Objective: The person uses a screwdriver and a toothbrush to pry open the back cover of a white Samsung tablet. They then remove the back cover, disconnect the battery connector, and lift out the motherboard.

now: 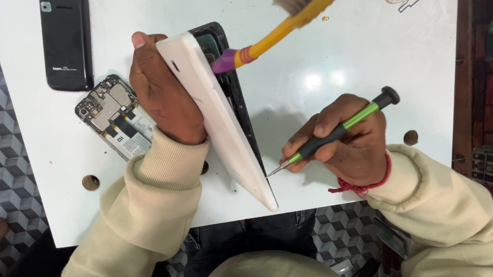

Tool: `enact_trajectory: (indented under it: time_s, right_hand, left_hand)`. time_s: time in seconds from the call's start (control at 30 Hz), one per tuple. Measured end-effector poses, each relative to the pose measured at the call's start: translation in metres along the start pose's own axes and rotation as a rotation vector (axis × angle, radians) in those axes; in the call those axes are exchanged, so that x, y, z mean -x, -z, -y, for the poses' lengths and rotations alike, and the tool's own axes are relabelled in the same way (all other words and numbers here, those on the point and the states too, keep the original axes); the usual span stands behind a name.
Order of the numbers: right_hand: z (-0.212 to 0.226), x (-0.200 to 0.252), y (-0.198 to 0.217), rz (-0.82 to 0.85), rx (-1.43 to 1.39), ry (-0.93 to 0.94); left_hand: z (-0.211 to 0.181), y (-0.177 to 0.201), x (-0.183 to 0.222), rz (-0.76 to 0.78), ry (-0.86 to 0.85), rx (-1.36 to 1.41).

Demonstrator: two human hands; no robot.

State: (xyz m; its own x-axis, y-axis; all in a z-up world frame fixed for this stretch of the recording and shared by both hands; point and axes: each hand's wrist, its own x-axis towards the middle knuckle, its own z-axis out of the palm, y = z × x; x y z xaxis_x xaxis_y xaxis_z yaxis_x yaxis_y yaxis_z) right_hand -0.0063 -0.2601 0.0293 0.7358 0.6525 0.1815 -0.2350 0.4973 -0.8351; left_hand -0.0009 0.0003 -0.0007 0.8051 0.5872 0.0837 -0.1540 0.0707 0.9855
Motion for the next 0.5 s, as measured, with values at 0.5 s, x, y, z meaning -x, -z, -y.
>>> enact_trajectory:
  time_s: [0.5]
  right_hand:
    - [0.007,-0.016,0.009,0.046,0.071,0.078]
  left_hand:
    - [0.004,-0.003,-0.002,0.047,0.079,0.002]
